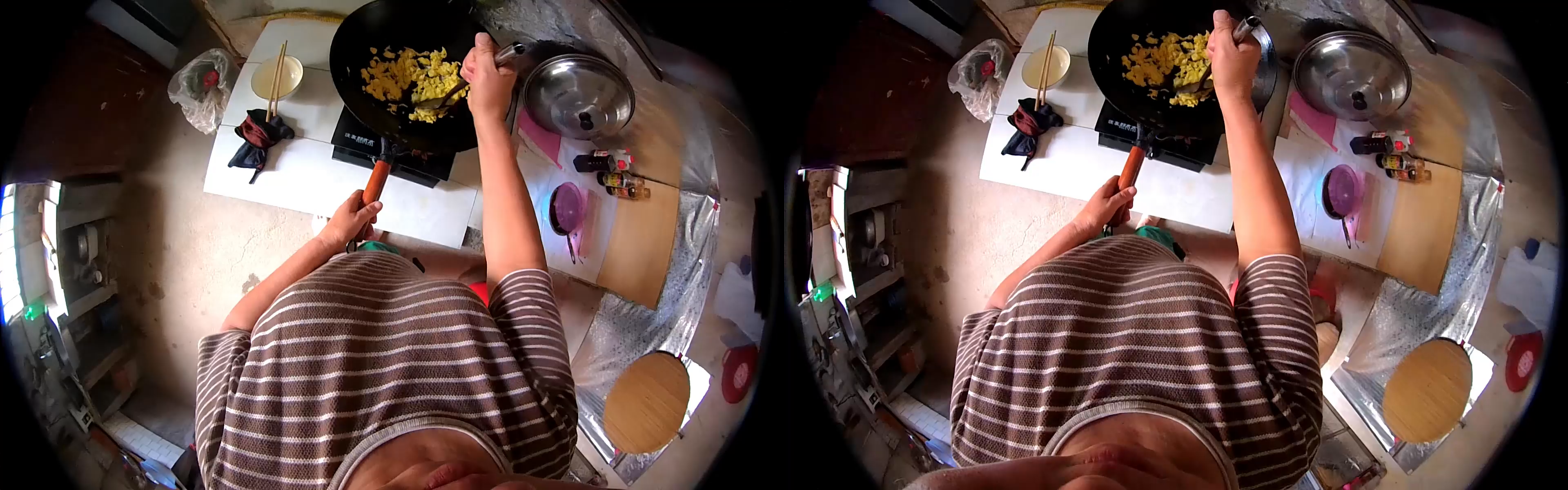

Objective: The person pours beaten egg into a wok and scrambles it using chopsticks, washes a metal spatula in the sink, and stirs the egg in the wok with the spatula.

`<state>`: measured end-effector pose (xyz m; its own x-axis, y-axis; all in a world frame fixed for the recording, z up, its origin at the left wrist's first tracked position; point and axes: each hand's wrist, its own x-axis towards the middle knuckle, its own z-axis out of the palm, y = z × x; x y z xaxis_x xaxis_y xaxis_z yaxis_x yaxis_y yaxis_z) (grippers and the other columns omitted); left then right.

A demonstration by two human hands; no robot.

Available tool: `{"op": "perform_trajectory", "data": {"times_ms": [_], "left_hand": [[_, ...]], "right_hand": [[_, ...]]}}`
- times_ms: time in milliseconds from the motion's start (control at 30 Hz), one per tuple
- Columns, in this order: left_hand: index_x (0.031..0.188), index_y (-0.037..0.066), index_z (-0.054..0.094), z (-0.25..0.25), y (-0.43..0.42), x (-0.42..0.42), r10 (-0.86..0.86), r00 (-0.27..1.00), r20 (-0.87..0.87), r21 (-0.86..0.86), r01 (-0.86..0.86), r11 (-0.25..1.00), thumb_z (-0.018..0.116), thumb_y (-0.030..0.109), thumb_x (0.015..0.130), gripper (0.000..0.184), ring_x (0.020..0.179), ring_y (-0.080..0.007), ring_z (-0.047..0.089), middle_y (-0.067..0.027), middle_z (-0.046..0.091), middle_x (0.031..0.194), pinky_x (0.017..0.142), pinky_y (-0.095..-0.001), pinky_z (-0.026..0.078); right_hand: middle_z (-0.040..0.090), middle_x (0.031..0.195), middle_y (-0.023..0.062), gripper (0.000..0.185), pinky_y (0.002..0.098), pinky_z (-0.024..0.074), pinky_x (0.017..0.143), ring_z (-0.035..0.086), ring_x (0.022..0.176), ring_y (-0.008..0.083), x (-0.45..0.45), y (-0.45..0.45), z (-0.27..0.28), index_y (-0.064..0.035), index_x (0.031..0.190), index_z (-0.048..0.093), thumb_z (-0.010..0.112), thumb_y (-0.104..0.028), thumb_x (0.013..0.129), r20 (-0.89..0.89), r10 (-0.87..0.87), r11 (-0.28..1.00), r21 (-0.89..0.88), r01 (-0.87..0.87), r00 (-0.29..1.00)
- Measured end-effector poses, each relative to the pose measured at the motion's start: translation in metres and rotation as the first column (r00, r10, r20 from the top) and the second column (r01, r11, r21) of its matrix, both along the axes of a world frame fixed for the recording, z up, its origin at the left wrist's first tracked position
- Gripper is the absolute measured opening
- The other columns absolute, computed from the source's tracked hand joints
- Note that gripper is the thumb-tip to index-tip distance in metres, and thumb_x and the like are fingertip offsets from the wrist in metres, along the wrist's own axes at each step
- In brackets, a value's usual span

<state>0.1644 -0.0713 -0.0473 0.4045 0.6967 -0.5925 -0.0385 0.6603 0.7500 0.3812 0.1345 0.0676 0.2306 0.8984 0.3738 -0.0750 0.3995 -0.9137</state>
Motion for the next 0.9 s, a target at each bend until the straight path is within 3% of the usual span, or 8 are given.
{"op": "perform_trajectory", "data": {"times_ms": [167,200,300,367,433,500,600,900], "left_hand": [[0.105,0.004,0.044,0.005,-0.002,-0.004,-0.038,0.998,0.048,-0.023,0.04,0.999,0.058,0.033,0.093,0.035,0.056,-0.0114,0.052,-0.0028,0.05,0.075,0.048,-0.0249,0.045],[0.104,0.003,0.044,0.008,-0.001,-0.005,-0.045,0.998,0.054,-0.02,0.046,0.999,0.058,0.034,0.093,0.036,0.056,-0.0116,0.052,-0.0032,0.05,0.075,0.049,-0.0251,0.046],[0.106,0.0,0.039,0.0,0.0,-0.005,-0.046,0.996,0.079,-0.027,0.048,0.998,0.057,0.028,0.093,0.035,0.049,-0.0137,0.054,-0.0061,0.049,0.074,0.044,-0.0275,0.046],[0.105,0.0,0.039,-0.003,0.0,-0.006,-0.063,0.994,0.09,0.013,0.062,0.998,0.057,0.028,0.093,0.035,0.05,-0.0138,0.054,-0.0065,0.049,0.074,0.045,-0.0277,0.046],[0.103,0.001,0.039,-0.003,0.002,-0.006,-0.07,0.995,0.068,0.017,0.069,0.997,0.058,0.028,0.093,0.035,0.051,-0.0146,0.054,-0.0067,0.049,0.074,0.045,-0.0285,0.046],[0.102,0.001,0.039,0.0,0.002,-0.007,-0.074,0.995,0.072,-0.01,0.075,0.997,0.059,0.028,0.093,0.035,0.051,-0.0148,0.054,-0.0069,0.049,0.074,0.044,-0.0288,0.046],[0.103,0.0,0.039,-0.008,0.004,-0.008,-0.099,0.991,0.088,-0.01,0.1,0.995,0.058,0.027,0.093,0.035,0.052,-0.0153,0.055,-0.0069,0.049,0.073,0.045,-0.029,0.047],[0.104,0.0,0.041,0.002,0.006,-0.008,-0.144,0.989,0.019,0.033,0.143,0.989,0.058,0.028,0.093,0.034,0.056,-0.0135,0.052,-0.0049,0.049,0.071,0.049,-0.0271,0.047]], "right_hand": [[0.037,0.05,-0.0043,0.045,0.0233,0.0257,0.04,0.034,0.043,0.0052,0.003,0.0,0.014,-0.0093,0.055,0.039,0.056,-0.026,0.094,-0.008,-0.02,1.0,-0.005,0.02,1.0],[0.04,0.047,-0.0025,0.038,0.0236,0.0257,0.04,0.036,0.04,0.0072,0.001,-0.006,0.029,-0.0133,0.054,0.042,0.059,-0.016,0.088,-0.01,-0.013,1.0,-0.011,0.013,1.0],[0.042,0.049,-0.0037,0.04,0.0232,0.0239,0.04,0.035,0.041,0.0056,0.022,0.001,0.041,-0.0125,0.054,0.042,0.061,-0.018,0.088,0.131,0.158,0.987,-0.058,-0.151,0.979],[0.037,0.052,-0.0054,0.039,0.0226,0.0239,0.043,0.032,0.044,0.0048,0.028,0.011,0.029,-0.0103,0.056,0.043,0.059,-0.017,0.091,0.42,0.019,0.999,0.038,-0.038,0.907],[0.035,0.052,-0.0059,0.036,0.0225,0.024,0.044,0.031,0.045,0.0049,0.025,0.027,0.004,-0.0096,0.059,0.044,0.058,-0.018,0.091,0.471,0.009,1.0,0.022,-0.022,0.882],[0.036,0.052,-0.0061,0.038,0.0226,0.0269,0.044,0.034,0.048,0.0045,0.011,0.032,-0.002,-0.0082,0.06,0.046,0.061,-0.024,0.091,0.087,0.197,0.978,-0.091,-0.19,0.976],[0.036,0.052,-0.0046,0.04,0.0222,0.0243,0.043,0.032,0.046,0.0049,0.002,0.032,0.013,-0.0095,0.059,0.042,0.06,-0.023,0.092,-0.056,0.277,0.961,0.006,-0.277,0.959],[0.036,0.057,-0.0026,0.031,0.0254,0.0295,0.045,0.034,0.048,0.0081,-0.027,0.018,0.01,-0.0101,0.075,0.04,0.059,-0.026,0.093,-0.38,-0.024,1.0,-0.017,0.019,0.925]]}}
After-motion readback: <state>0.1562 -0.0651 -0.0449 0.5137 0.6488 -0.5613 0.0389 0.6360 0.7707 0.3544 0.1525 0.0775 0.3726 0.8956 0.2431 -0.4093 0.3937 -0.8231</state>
